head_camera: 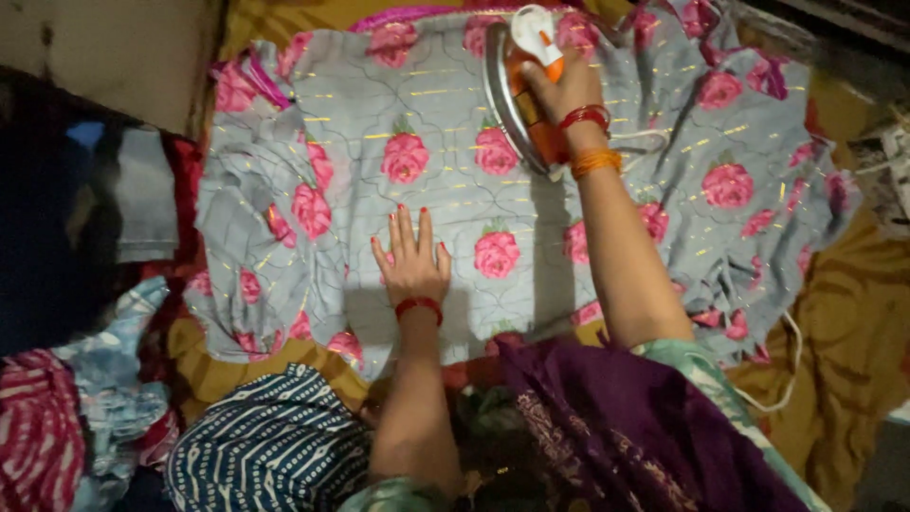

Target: The recorder irons a large piece of floral pattern clothing on a flat surface.

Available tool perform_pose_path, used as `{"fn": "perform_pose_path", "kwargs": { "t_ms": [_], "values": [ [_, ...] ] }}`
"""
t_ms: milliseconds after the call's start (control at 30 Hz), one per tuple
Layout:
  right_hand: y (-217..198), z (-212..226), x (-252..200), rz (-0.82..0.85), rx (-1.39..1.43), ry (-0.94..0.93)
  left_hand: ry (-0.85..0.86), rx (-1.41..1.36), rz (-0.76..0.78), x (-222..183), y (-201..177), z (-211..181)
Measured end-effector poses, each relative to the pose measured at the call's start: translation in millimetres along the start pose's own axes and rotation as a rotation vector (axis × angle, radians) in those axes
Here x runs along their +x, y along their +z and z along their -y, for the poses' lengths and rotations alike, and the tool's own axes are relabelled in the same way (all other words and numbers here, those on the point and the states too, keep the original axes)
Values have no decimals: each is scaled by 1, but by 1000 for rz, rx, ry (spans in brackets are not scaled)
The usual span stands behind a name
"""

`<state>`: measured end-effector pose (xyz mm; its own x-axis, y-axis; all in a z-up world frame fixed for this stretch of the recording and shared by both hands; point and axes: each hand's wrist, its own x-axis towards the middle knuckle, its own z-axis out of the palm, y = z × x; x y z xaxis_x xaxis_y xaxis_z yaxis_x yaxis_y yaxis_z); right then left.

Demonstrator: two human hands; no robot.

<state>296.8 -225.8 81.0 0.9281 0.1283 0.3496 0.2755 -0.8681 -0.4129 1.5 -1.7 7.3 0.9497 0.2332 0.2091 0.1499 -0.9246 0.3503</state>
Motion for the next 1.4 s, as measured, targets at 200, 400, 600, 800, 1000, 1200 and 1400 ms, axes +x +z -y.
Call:
{"fn": "perform_pose_path", "kwargs": {
  "t_ms": [200, 400, 600, 800, 1000, 1200, 1400],
  "values": [
    [-26, 50, -60, 139, 44, 20, 5, -16, 36, -6, 12, 5],
    [-34, 80, -57, 255, -16, 16, -3, -11, 23, -6, 15, 6],
    [8, 64, -9, 208, 22, -98, -3, -64, 15, -4, 8, 7],
    [34, 77, 32, 160, 65, -134, 1, -80, 9, -2, 3, 7],
    [45, 77, 8, 56, 75, -182, -10, -54, 44, -1, 5, 7],
    [31, 116, -57, 170, -13, -41, 4, -28, 51, -7, 10, 7],
    [13, 146, -71, 201, 3, 15, -7, -16, 57, -5, 11, 6]
  ]
}}
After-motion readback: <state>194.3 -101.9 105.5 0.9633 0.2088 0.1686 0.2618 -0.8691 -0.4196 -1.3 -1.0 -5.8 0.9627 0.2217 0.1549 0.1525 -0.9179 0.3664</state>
